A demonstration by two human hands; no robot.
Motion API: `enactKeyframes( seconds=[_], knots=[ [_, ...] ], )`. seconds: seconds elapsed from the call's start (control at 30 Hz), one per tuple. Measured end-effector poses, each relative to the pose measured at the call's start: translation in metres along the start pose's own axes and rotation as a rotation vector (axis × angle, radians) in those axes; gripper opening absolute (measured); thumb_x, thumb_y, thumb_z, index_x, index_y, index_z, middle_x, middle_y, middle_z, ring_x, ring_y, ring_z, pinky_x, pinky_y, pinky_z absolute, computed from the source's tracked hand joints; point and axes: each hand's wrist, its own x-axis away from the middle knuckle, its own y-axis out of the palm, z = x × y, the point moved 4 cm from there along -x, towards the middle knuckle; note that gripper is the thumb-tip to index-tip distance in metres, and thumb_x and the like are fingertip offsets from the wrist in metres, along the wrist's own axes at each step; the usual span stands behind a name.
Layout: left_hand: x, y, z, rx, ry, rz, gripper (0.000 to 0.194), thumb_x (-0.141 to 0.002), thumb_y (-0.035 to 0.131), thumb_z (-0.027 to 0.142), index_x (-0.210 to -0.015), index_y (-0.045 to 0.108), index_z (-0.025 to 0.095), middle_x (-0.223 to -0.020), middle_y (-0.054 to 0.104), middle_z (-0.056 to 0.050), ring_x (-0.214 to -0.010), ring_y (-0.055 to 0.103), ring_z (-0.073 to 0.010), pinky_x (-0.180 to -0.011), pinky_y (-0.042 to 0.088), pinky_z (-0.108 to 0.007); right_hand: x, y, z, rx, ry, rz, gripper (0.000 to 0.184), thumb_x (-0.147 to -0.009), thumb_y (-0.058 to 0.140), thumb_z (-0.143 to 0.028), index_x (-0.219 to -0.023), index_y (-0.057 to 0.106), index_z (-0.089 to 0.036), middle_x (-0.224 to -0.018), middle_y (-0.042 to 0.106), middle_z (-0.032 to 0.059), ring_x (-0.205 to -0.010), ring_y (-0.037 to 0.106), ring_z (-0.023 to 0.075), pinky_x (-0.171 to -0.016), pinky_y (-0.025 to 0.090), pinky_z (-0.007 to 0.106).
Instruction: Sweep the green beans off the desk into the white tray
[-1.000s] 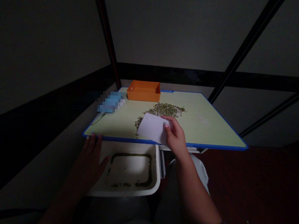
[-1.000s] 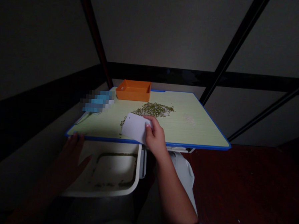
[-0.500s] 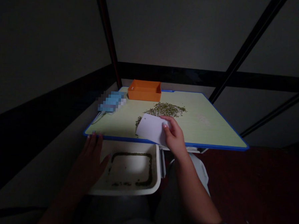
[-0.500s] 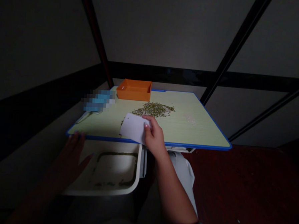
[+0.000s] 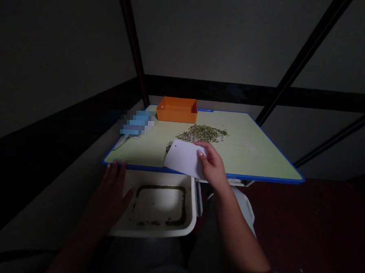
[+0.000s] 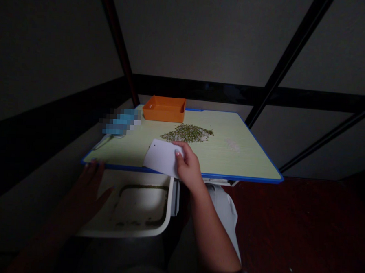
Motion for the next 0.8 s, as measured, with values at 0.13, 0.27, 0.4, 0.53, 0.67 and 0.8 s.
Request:
enactKeyframes(
  seconds=[0.13,0.27,0.4,0.53,0.67,0.8],
  knots=[
    [0.0,0.001,0.0,-0.001,-0.004,0.007,0.076,-0.089,0.032,0.052,-0.151,0.023,0.009,-0.16,0.027,-0.025,-0.151,0.025,-0.0372,-0.118,0.034,-0.056,0.0,0.001,0.0,-0.035,0.002,-0.031,0.023,-0.09,0.053,-0.027,-0.109,0.065,-0.023,-0.108,0.071,0.0043,-0.103,0.065,0.0218,-0.094,0.049,0.038],
    [-0.001,0.001,0.0,0.002,-0.003,0.003,0.076,-0.089,0.033,0.051,-0.151,0.022,0.009,-0.16,0.027,-0.024,-0.151,0.024,-0.0368,-0.118,0.034,-0.056,0.001,-0.004,-0.005,-0.059,-0.026,0.008,0.023,-0.092,0.054,-0.032,-0.112,0.064,-0.024,-0.114,0.07,0.0061,-0.108,0.063,0.0232,-0.099,0.048,0.041],
    [-0.001,0.001,0.0,0.008,0.001,-0.009,0.076,-0.089,0.033,0.051,-0.151,0.023,0.008,-0.16,0.027,-0.025,-0.151,0.023,-0.037,-0.118,0.035,-0.055,0.005,-0.009,-0.016,-0.018,-0.065,0.141,0.025,-0.094,0.054,-0.033,-0.117,0.061,-0.025,-0.121,0.066,0.0079,-0.112,0.062,0.0238,-0.1,0.047,0.042],
    [0.0,0.001,0.0,0.01,-0.005,-0.008,0.076,-0.089,0.033,0.051,-0.151,0.022,0.008,-0.161,0.025,-0.025,-0.151,0.023,-0.0378,-0.118,0.034,-0.056,0.009,-0.001,-0.022,0.045,-0.106,0.116,0.023,-0.096,0.051,-0.031,-0.116,0.06,-0.025,-0.115,0.068,0.0068,-0.106,0.064,0.0227,-0.094,0.05,0.039],
    [0.0,0.001,0.0,0.01,-0.007,-0.003,0.075,-0.089,0.034,0.05,-0.152,0.02,0.01,-0.161,0.025,-0.025,-0.151,0.023,-0.0378,-0.118,0.035,-0.057,0.011,0.007,-0.018,0.11,-0.11,0.081,0.024,-0.097,0.048,-0.031,-0.118,0.059,-0.025,-0.114,0.068,0.0067,-0.106,0.064,0.0225,-0.09,0.051,0.036],
    [0.0,0.001,0.0,0.011,-0.004,0.0,0.075,-0.089,0.037,0.049,-0.152,0.021,0.011,-0.161,0.026,-0.024,-0.151,0.024,-0.0374,-0.118,0.035,-0.057,0.011,0.007,-0.016,0.123,-0.089,0.074,0.024,-0.097,0.048,-0.032,-0.117,0.059,-0.024,-0.113,0.068,0.0066,-0.11,0.062,0.0231,-0.093,0.049,0.036]
  ],
)
